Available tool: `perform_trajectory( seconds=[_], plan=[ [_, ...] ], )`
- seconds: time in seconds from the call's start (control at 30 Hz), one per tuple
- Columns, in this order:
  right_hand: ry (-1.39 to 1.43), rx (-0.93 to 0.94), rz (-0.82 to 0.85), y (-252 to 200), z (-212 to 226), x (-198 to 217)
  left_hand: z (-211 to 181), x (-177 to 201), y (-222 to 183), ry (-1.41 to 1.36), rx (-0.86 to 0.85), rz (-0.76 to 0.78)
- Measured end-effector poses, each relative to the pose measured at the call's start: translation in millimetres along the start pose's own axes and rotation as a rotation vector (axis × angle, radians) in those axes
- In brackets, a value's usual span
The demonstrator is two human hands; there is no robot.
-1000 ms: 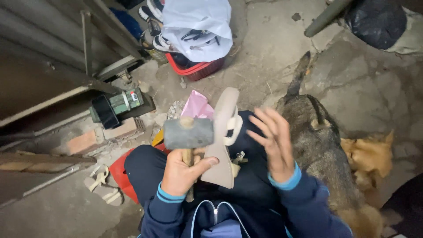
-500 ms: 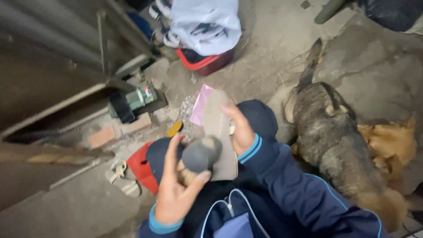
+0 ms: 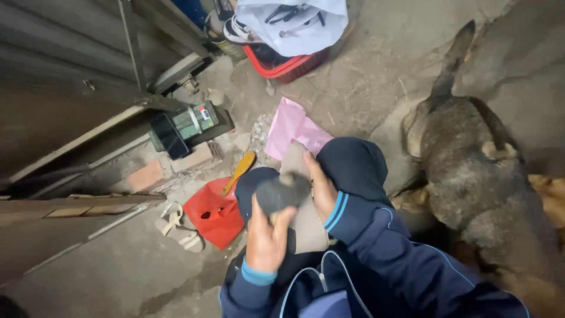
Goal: Repairing a beige sandal and a black shoe using a hammer, brush, and lining material.
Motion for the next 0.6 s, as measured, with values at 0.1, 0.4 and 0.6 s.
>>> perform_trajectory(
  seconds=[0.1, 0.4, 0.6],
  plan=[
    [0.034, 0.037, 0.103, 10.6, -13.0, 9.5, 7.3, 1.4, -8.1, 0.07, -0.142, -0.054],
    [-0.148, 0.048, 0.023, 3.0, 22.7, 0.4, -24.1, -5.4, 37.3, 0.064, -0.297, -0.127],
    [-0.448, 0.288, 0.099, 31.5, -86.3, 73.9, -25.4, -3.5, 38.5, 0.122, -0.078, 0.0]
  ],
)
Point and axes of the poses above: each hand's wrist, its own y-axis towards the middle knuckle, its own x-axis out of the back of the hand, z = x × y, the point moved 2 cm from there along y, towards the middle knuckle, and after that the axes turned 3 degrees about y, right-handed, at the moved point
